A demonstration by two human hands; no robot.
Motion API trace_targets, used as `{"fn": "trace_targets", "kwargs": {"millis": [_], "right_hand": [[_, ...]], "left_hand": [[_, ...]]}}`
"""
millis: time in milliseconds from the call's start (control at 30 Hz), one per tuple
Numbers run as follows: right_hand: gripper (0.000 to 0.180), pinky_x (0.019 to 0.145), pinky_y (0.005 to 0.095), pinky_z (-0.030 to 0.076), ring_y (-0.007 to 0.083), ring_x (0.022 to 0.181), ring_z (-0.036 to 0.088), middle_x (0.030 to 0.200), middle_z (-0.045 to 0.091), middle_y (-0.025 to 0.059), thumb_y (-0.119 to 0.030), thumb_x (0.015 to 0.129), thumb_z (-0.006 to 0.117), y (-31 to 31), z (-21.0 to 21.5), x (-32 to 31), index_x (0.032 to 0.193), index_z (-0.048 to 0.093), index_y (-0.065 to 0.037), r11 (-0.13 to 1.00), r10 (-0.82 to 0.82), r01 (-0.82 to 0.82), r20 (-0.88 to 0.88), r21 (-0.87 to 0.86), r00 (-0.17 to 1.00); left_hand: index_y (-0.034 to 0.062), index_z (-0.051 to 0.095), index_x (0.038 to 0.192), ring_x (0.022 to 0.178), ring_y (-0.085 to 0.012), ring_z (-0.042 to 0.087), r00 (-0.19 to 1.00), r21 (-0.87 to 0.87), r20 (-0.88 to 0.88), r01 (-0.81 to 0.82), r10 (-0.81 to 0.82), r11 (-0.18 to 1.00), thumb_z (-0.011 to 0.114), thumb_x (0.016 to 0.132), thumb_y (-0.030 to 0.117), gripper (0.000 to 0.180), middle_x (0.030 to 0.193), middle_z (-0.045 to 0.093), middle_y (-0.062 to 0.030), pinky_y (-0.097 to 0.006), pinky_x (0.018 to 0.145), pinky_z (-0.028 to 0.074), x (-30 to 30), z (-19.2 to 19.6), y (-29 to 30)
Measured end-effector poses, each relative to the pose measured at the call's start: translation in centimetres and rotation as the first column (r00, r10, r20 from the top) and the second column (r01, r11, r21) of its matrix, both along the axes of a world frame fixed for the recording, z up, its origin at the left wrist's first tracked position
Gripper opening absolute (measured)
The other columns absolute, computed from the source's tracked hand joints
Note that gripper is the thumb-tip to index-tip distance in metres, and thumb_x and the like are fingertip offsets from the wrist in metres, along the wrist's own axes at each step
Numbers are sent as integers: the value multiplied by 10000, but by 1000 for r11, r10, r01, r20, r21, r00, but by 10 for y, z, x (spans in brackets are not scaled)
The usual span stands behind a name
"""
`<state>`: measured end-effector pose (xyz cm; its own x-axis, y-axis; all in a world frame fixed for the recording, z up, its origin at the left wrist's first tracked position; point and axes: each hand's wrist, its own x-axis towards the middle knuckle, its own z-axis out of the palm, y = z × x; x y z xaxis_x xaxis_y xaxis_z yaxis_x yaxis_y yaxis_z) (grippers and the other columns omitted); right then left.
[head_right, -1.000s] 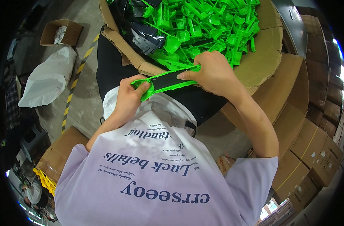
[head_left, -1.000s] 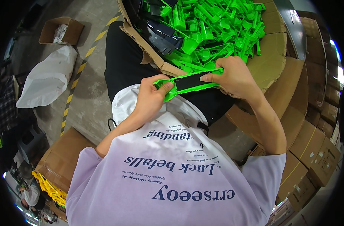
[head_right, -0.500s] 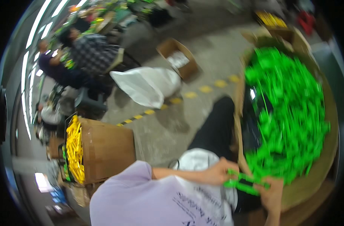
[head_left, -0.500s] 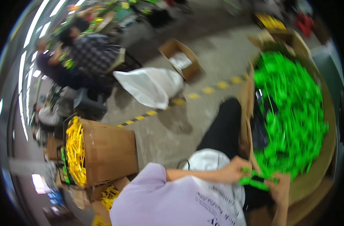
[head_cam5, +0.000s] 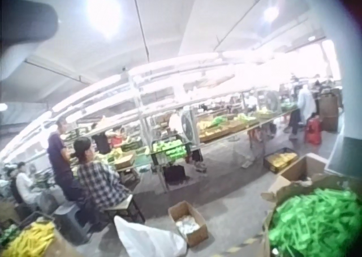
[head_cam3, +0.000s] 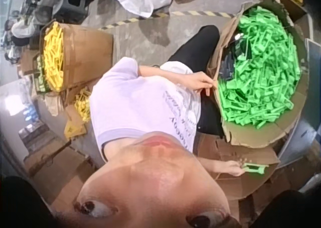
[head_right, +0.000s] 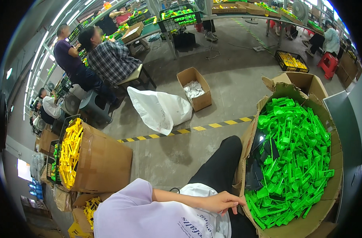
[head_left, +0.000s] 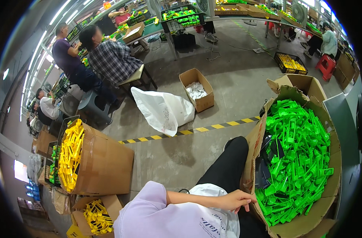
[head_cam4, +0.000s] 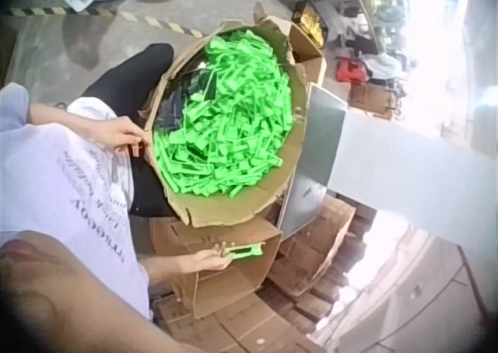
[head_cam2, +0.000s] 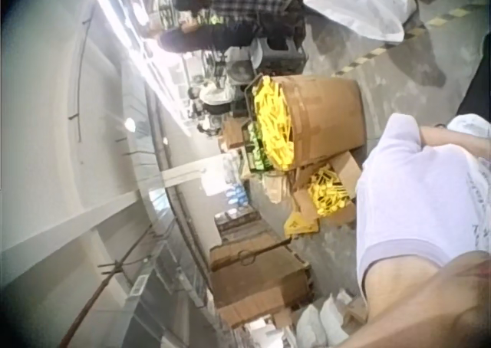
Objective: The person assembles black and green plastic housing components by hand.
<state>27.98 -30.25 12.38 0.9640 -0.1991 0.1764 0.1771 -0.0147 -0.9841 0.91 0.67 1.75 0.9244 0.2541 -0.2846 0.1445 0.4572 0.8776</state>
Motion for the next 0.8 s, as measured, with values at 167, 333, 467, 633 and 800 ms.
{"fn": "trace_targets", "kwargs": {"millis": [167,333,467,633,800], "right_hand": [[393,652,355,461,262,783,609,1043,637,176,-286,934,482,-23,-3,-6,1151,564,31,975,67,-31,-156,221,985],[363,650,336,442,241,787,590,999,637,173,-259,926,494,25,5,-26,1107,586,42,999,14,-7,-193,36,981],[302,649,335,447,244,784,592,942,645,159,-186,908,519,63,7,-30,1057,601,63,984,93,-117,-176,-131,980],[256,598,312,451,210,729,577,919,652,148,-139,906,552,86,-5,-25,1041,594,76,958,168,-203,-178,-204,970],[229,602,284,461,190,714,578,901,659,129,-134,923,547,92,-13,-23,1022,603,64,910,253,-290,-156,-298,955]], "left_hand": [[86,509,1310,476,-87,555,994,229,100,11,-35,973,439,918,48,400,609,593,-39,-226,512,484,4,3,-8],[94,496,1324,579,-98,621,994,298,107,-15,-17,955,441,896,13,439,647,624,-40,-231,559,501,6,-8,-11],[99,488,1328,762,-128,660,944,386,303,-249,133,888,431,896,-20,451,829,658,-64,-225,606,515,2,-3,-6],[84,542,1261,528,-54,541,929,121,71,-370,364,921,506,941,96,322,680,563,9,-196,446,440,-12,17,15],[69,581,1198,422,-41,450,803,165,-33,-583,595,795,463,981,215,288,534,497,13,-208,389,382,-18,1,42]]}}
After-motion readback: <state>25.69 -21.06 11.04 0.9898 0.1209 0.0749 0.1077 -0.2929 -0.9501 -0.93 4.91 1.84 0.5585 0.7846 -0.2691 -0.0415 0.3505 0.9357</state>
